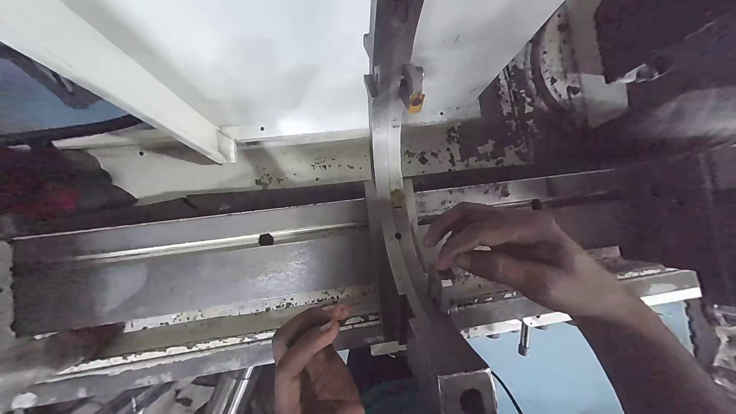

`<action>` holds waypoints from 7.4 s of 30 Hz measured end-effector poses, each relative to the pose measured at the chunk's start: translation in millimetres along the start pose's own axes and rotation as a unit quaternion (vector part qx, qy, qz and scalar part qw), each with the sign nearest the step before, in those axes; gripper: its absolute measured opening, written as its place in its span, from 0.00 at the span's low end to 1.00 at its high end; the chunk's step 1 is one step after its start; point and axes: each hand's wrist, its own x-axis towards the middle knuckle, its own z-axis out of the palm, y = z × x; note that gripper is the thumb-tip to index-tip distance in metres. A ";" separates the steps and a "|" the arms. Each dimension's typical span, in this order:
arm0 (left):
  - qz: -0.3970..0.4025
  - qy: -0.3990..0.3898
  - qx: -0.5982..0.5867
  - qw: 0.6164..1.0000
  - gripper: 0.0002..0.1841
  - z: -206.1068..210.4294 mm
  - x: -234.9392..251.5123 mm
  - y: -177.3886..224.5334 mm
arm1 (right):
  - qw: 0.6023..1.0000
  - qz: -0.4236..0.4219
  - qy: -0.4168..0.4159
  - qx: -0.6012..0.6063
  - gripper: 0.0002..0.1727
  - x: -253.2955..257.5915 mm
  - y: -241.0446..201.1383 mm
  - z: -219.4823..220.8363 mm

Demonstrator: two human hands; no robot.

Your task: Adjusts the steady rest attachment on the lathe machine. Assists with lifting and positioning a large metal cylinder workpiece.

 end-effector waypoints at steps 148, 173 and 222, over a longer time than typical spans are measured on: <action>0.333 -0.113 0.286 0.891 0.14 98.6 209.4 -89.2 | 0.910 0.050 0.369 0.180 0.18 -210.7 45.2 46.3; 0.347 -0.110 0.272 0.891 0.10 98.6 210.0 -90.3 | 0.912 0.051 0.366 0.177 0.18 -207.9 46.8 53.1; 0.149 -0.051 0.124 0.980 0.19 114.6 197.1 -90.7 | 0.912 0.049 0.363 0.183 0.17 -203.1 48.8 59.4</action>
